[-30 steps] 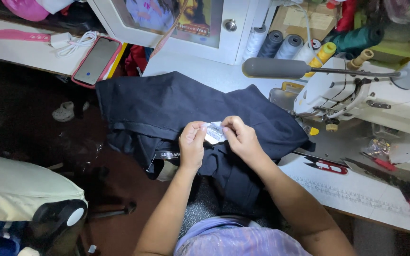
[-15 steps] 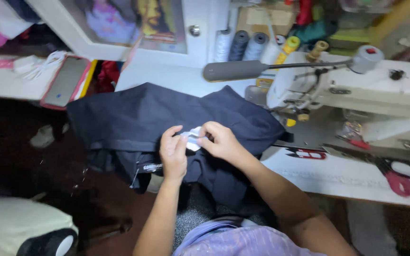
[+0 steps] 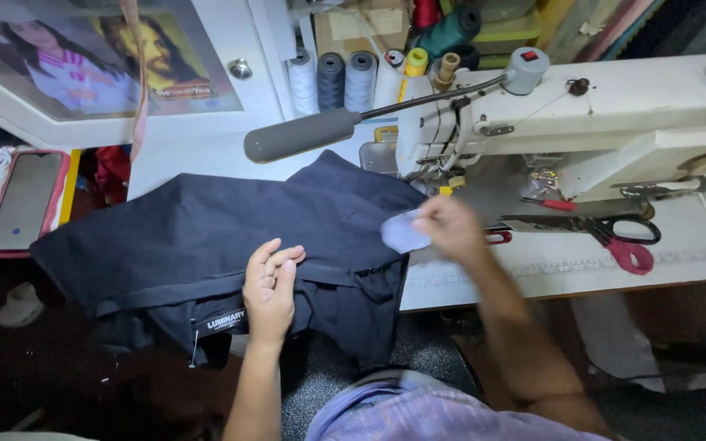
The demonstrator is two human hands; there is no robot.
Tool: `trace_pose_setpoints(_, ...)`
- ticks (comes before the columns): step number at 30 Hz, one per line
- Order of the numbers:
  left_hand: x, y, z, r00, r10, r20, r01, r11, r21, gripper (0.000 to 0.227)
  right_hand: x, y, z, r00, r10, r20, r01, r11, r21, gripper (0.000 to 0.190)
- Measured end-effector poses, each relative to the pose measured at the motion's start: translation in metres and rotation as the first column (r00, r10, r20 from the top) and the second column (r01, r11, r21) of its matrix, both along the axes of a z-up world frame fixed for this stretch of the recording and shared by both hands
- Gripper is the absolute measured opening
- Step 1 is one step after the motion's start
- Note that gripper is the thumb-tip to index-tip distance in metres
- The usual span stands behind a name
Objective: Positioning and aligning a small white label on the waistband of a pair of pants in preparation for sewing.
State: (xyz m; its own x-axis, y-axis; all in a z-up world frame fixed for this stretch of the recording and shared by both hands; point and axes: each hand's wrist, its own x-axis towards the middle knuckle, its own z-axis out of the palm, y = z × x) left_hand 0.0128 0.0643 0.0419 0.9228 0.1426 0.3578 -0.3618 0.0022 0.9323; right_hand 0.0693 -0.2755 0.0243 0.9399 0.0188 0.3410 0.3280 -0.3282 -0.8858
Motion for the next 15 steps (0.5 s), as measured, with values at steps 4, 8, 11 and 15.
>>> trace_pose_setpoints(4, -0.004, -0.005, 0.022, 0.985, 0.124, 0.117, -0.156, 0.934, 0.321, 0.026, -0.007, -0.068, 0.039, 0.968, -0.173, -0.183, 0.181, 0.983, 0.026, 0.021)
trace_pose_setpoints(8, -0.014, -0.025, 0.021, 0.954, 0.004, 0.298, -0.204, 0.738, 0.643, 0.026, 0.021, -0.114, 0.019, 0.881, -0.414, -0.23, 0.316, 0.876, -0.365, 0.017)
trace_pose_setpoints(11, -0.025, -0.034, 0.013, 0.959, -0.056, 0.277, -0.189, 0.603, 0.775, 0.03, 0.025, -0.114, 0.024, 0.827, -0.508, -0.24, 0.351, 0.8, -0.486, 0.018)
trace_pose_setpoints(15, -0.036, -0.045, 0.023, 0.948, -0.2, 0.247, -0.14, 0.436, 0.889, 0.039, 0.01, -0.122, 0.036, 0.909, -0.396, -0.129, 0.33, 0.874, -0.356, 0.013)
